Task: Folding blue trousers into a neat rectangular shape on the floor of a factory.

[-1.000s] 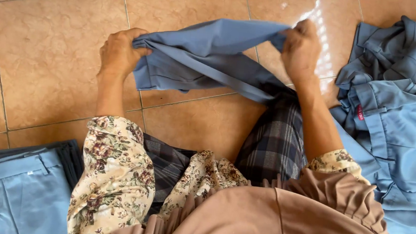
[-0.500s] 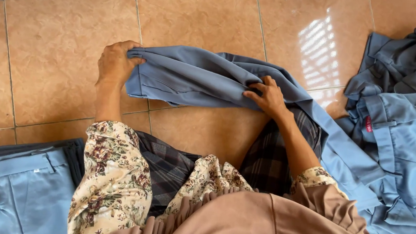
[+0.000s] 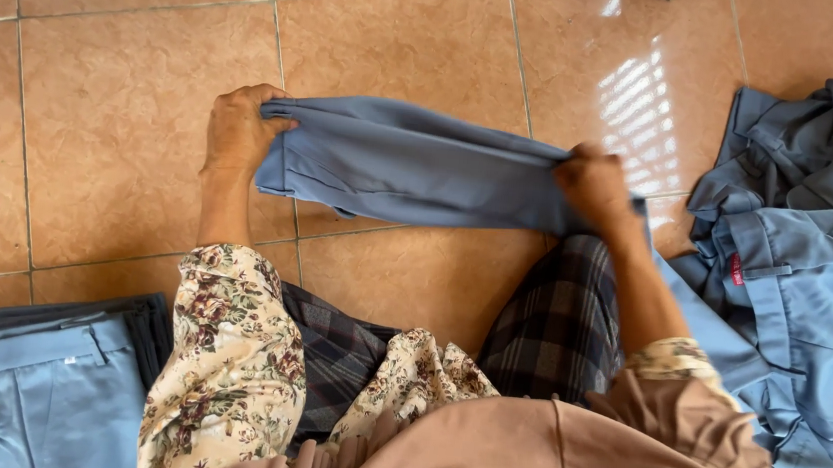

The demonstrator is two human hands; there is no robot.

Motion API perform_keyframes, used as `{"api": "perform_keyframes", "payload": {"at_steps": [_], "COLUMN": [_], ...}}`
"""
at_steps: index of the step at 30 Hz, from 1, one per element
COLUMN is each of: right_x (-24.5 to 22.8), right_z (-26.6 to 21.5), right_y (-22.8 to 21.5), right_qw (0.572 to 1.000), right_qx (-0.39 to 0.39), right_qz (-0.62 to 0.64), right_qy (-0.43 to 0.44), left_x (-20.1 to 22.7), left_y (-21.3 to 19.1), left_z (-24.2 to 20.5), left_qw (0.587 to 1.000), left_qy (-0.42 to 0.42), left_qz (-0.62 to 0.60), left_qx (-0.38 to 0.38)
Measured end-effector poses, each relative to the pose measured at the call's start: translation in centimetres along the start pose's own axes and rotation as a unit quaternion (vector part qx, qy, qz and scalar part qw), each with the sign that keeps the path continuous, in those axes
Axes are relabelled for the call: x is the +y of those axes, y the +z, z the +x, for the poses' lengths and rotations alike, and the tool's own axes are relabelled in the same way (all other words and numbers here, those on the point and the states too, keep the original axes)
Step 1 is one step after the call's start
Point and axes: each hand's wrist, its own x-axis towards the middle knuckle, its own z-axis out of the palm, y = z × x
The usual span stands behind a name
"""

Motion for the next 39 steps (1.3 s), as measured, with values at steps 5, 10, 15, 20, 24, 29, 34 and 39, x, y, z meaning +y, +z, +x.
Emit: {"api": "perform_keyframes", "payload": {"at_steps": [5, 10, 15, 20, 24, 29, 34, 39], "right_x": [5.4, 4.4, -1.1, -10.8, -18.1, -26.1, -32.8, -34.8], "right_z": [5.0, 2.5, -2.4, -3.0, 0.0, 4.5, 10.1, 11.4], "right_y": [-11.7, -9.3, 0.0, 7.4, 7.6, 7.2, 1.4, -1.9], "right_qw": [0.990, 0.987, 0.987, 0.993, 0.997, 0.982, 0.959, 0.945], "right_qx": [0.113, 0.049, -0.109, -0.108, -0.041, -0.038, -0.055, 0.007], "right_qz": [0.047, 0.115, 0.038, 0.026, 0.064, 0.185, 0.278, 0.327], "right_qy": [0.068, 0.099, 0.108, 0.040, 0.019, -0.011, -0.003, -0.023], "left_x": [6.5, 7.0, 0.0, -13.3, -24.1, -26.7, -20.3, 2.3], "left_y": [0.2, 1.5, 4.2, 6.0, 3.7, 0.8, -0.4, 0.7], "left_z": [1.2, 1.8, 0.2, -2.8, -8.9, -14.5, -16.3, -14.8], "left_qw": [0.992, 0.974, 0.993, 0.990, 0.991, 0.948, 0.857, 0.831], "left_qy": [0.066, 0.135, 0.070, 0.058, 0.048, -0.184, -0.330, -0.386], "left_qz": [-0.099, -0.141, -0.041, 0.028, -0.065, 0.157, 0.326, -0.338], "left_qx": [0.049, 0.118, 0.085, 0.124, 0.104, 0.209, 0.225, -0.216]}}
